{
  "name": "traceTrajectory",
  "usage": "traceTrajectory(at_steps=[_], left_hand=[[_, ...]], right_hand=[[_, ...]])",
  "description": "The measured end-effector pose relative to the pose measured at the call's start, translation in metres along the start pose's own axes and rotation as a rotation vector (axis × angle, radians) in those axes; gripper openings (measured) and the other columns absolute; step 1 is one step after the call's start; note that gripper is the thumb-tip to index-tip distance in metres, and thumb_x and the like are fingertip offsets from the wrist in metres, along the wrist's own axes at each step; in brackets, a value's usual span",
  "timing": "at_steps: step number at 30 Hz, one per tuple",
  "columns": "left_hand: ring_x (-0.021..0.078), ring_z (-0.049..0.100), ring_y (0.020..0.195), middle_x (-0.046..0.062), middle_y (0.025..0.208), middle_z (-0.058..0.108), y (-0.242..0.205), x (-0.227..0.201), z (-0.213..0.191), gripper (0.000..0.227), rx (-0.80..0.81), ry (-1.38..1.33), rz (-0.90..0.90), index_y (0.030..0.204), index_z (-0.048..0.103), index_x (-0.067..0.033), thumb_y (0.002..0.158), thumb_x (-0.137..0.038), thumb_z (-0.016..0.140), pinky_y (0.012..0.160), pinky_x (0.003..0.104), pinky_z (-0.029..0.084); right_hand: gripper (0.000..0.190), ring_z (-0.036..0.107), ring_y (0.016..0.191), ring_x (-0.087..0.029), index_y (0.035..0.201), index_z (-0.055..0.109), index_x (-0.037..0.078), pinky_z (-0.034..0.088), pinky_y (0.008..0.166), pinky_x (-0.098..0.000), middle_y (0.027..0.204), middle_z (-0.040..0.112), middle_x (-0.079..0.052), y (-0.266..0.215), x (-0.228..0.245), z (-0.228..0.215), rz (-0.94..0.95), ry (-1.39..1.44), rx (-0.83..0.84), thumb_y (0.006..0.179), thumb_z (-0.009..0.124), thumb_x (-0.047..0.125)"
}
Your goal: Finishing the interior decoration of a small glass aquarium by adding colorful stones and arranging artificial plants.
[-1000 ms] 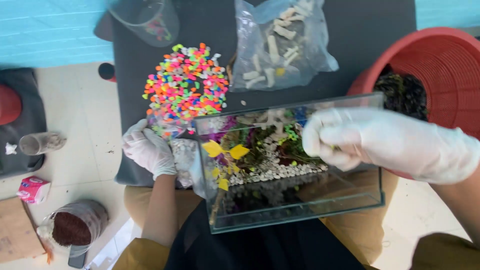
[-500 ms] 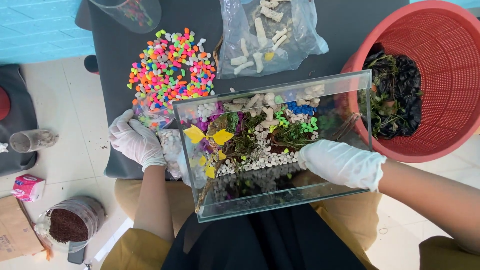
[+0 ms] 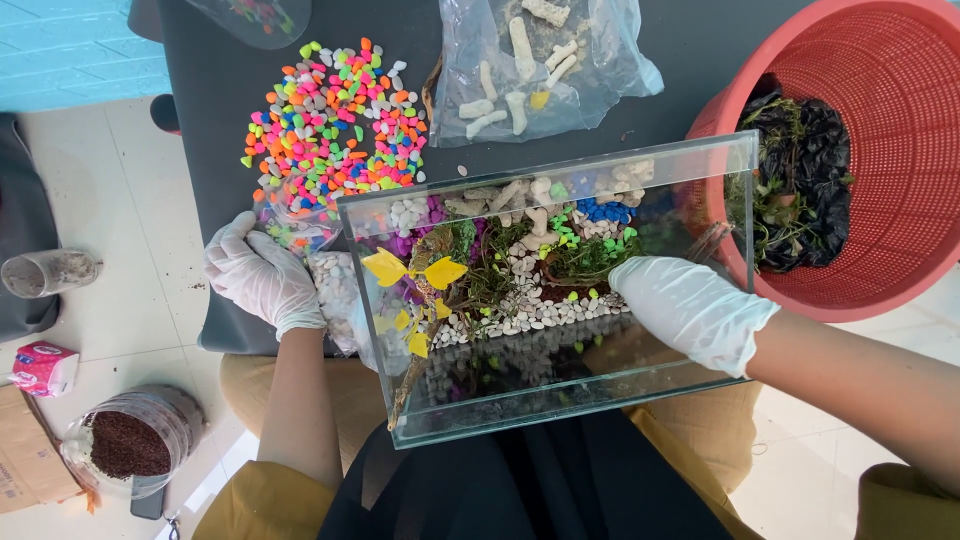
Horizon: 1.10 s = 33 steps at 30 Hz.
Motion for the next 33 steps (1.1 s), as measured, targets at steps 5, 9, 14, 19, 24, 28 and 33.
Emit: traceTrajectory(at_steps=[5,9,14,19,24,28,33], left_hand=[[0.0249,0.049,0.122,0.000,0.116,0.055,-0.001,-0.004,-0.003,0.019,-0.006,-0.008,0.002,0.114,0.063,-0.0189,0.103,-0.007,0.053,0.109,0.042,0.033],[0.0213,0.050,0.123,-0.002,0.116,0.056,-0.001,0.002,0.000,0.019,-0.006,-0.005,0.005,0.115,0.063,-0.0211,0.104,-0.010,0.052,0.109,0.040,0.033],[0.0230,0.050,0.122,-0.002,0.116,0.056,-0.001,-0.007,-0.003,0.020,-0.010,-0.010,-0.010,0.114,0.064,-0.0207,0.104,-0.009,0.051,0.110,0.040,0.034],[0.0238,0.049,0.122,-0.001,0.116,0.055,0.000,-0.005,-0.002,0.019,-0.005,-0.010,-0.010,0.114,0.063,-0.0197,0.104,-0.009,0.051,0.110,0.041,0.033],[0.0252,0.049,0.122,0.000,0.116,0.055,-0.001,-0.001,-0.001,0.019,0.005,-0.014,0.000,0.115,0.063,-0.0194,0.104,-0.009,0.051,0.110,0.042,0.033],[0.0239,0.049,0.122,-0.001,0.116,0.055,-0.001,-0.001,-0.001,0.018,0.002,-0.008,0.000,0.115,0.062,-0.0196,0.104,-0.009,0.052,0.110,0.042,0.033],[0.0228,0.048,0.123,-0.002,0.117,0.055,-0.002,-0.003,-0.003,0.018,0.007,-0.006,-0.007,0.115,0.062,-0.0208,0.105,-0.011,0.051,0.110,0.041,0.032]], right_hand=[[0.040,0.055,0.137,-0.017,0.135,0.067,0.016,0.035,0.122,-0.0335,0.141,0.065,-0.004,0.002,-0.001,0.006,-0.053,-0.119,-0.114,0.098,0.057,0.028],[0.041,0.053,0.139,-0.016,0.135,0.066,0.015,0.034,0.123,-0.0337,0.143,0.064,-0.004,0.024,0.028,0.000,-0.092,-0.177,-0.170,0.098,0.056,0.029],[0.044,0.051,0.141,-0.016,0.136,0.065,0.012,0.033,0.123,-0.0342,0.145,0.061,-0.005,0.031,0.029,0.002,-0.149,-0.297,-0.283,0.098,0.054,0.031],[0.046,0.048,0.143,-0.015,0.137,0.064,0.010,0.031,0.124,-0.0345,0.147,0.060,-0.005,0.012,-0.003,0.021,-0.188,-0.386,-0.363,0.098,0.053,0.032],[0.048,0.046,0.144,-0.015,0.138,0.063,0.008,0.030,0.124,-0.0348,0.149,0.058,-0.006,0.012,-0.015,0.029,-0.226,-0.472,-0.449,0.098,0.051,0.033],[0.050,0.044,0.146,-0.015,0.138,0.062,0.006,0.029,0.125,-0.0351,0.151,0.056,-0.006,0.012,-0.013,0.034,-0.264,-0.561,-0.539,0.098,0.050,0.034],[0.053,0.042,0.148,-0.014,0.139,0.061,0.005,0.027,0.125,-0.0354,0.153,0.054,-0.007,0.001,-0.016,0.035,-0.301,-0.653,-0.627,0.098,0.049,0.036]])
Point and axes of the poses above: each hand's wrist, its own y-axis towards the middle knuckle, its own z-axis out of the palm, x = y × z, the point moved 3 cm from there along y, towards the middle knuckle
